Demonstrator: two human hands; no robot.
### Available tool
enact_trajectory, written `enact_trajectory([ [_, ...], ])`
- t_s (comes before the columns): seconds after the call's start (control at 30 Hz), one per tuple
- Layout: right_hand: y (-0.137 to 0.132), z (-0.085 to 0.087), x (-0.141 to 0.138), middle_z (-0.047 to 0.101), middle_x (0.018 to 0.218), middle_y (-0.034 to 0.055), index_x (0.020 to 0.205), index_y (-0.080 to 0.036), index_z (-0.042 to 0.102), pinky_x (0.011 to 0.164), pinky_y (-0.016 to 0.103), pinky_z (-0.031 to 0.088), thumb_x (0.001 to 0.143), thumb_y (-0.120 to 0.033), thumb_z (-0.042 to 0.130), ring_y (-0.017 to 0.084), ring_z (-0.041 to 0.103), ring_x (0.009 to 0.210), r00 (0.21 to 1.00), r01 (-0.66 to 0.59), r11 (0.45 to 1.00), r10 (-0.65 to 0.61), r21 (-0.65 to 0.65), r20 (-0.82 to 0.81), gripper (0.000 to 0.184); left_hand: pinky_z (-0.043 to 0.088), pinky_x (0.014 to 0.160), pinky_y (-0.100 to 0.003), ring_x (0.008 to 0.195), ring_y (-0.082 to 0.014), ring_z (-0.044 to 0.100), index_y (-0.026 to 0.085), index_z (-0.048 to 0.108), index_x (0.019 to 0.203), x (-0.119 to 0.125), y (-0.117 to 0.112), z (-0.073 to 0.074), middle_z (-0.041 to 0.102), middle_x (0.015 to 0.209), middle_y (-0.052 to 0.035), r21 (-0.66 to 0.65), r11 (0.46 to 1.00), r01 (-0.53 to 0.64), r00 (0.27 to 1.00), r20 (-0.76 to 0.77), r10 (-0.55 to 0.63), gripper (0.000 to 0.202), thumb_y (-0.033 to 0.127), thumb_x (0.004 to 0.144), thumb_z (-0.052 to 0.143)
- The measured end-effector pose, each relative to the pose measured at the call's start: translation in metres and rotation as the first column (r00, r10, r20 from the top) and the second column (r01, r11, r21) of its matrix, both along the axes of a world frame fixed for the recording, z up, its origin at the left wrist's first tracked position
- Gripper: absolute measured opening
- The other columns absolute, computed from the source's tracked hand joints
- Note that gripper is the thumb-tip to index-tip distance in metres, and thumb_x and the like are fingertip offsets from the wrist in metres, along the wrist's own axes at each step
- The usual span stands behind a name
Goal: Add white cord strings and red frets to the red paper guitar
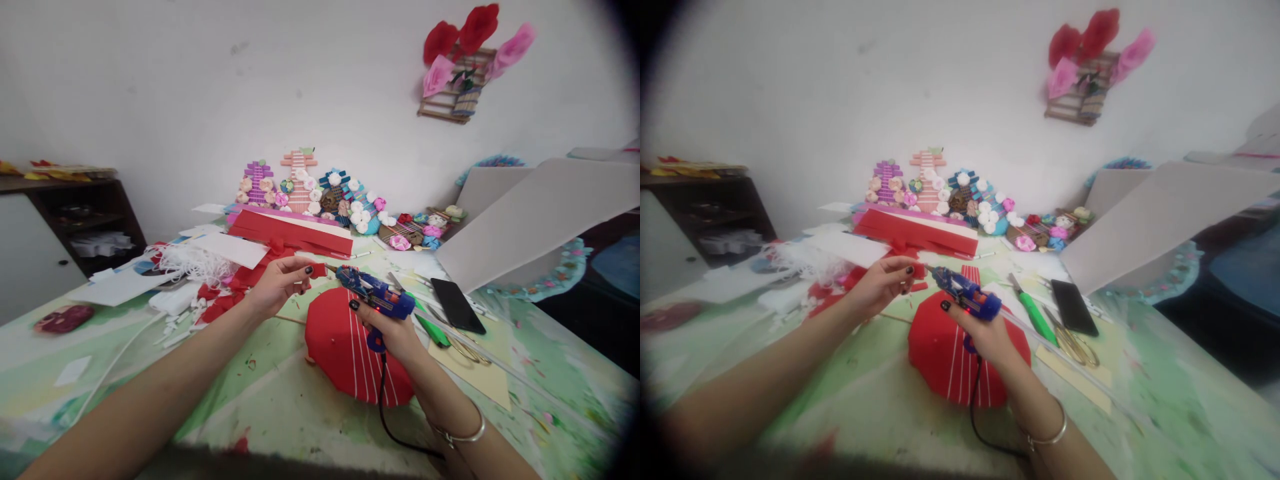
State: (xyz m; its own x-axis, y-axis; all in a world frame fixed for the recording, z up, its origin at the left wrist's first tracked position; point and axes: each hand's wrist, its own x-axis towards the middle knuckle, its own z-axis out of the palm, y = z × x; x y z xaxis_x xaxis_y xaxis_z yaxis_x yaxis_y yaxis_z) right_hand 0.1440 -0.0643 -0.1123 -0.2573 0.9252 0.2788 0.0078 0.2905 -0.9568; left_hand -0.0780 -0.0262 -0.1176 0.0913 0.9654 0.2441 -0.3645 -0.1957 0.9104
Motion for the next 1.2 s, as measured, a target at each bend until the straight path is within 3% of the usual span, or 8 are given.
enact_trajectory([
  [0.5, -0.0011, 0.0023, -0.0005, 0.042, 0.051, -0.0041, 0.058, -0.019, 0.052, 0.048, 0.026, 0.03, 0.067, -0.047, 0.071, 0.01, 0.036, 0.049, 0.999, 0.027, 0.999, -0.028, 0.018, 0.032, 0.035, 0.04, 0.046, -0.018, 0.052, -0.0084, 0.057, 0.016, 0.074, 0.084, -0.0029, 0.0034, -0.003, 0.07, 0.072, -0.0053, -0.004, 1.0, 0.016, 0.999, 0.045, -0.016, 0.025, 0.025, 0.063, 0.082],
  [0.9, -0.001, 0.0015, -0.0008, 0.043, 0.055, -0.0045, 0.063, -0.019, 0.054, 0.049, 0.025, 0.032, 0.066, -0.039, 0.073, 0.009, 0.036, 0.051, 1.0, -0.005, 1.0, 0.005, 0.01, 0.006, 0.028, 0.042, 0.047, -0.018, 0.048, -0.006, 0.054, 0.017, 0.076, 0.081, -0.0029, 0.0036, -0.0019, 0.072, 0.073, -0.0047, 0.004, 1.0, 0.011, 0.995, 0.1, -0.011, 0.021, 0.023, 0.062, 0.083],
  [1.2, 0.001, 0.0004, -0.0013, 0.043, 0.054, -0.0057, 0.064, -0.019, 0.055, 0.048, 0.025, 0.033, 0.065, -0.038, 0.073, 0.009, 0.036, 0.049, 0.999, 0.041, 0.998, -0.042, 0.036, 0.012, 0.026, 0.043, 0.047, -0.017, 0.048, -0.0062, 0.055, 0.016, 0.076, 0.081, -0.0023, 0.0038, -0.0024, 0.072, 0.071, -0.0059, -0.012, 1.0, 0.008, 0.995, 0.101, -0.007, 0.021, 0.023, 0.062, 0.083],
])
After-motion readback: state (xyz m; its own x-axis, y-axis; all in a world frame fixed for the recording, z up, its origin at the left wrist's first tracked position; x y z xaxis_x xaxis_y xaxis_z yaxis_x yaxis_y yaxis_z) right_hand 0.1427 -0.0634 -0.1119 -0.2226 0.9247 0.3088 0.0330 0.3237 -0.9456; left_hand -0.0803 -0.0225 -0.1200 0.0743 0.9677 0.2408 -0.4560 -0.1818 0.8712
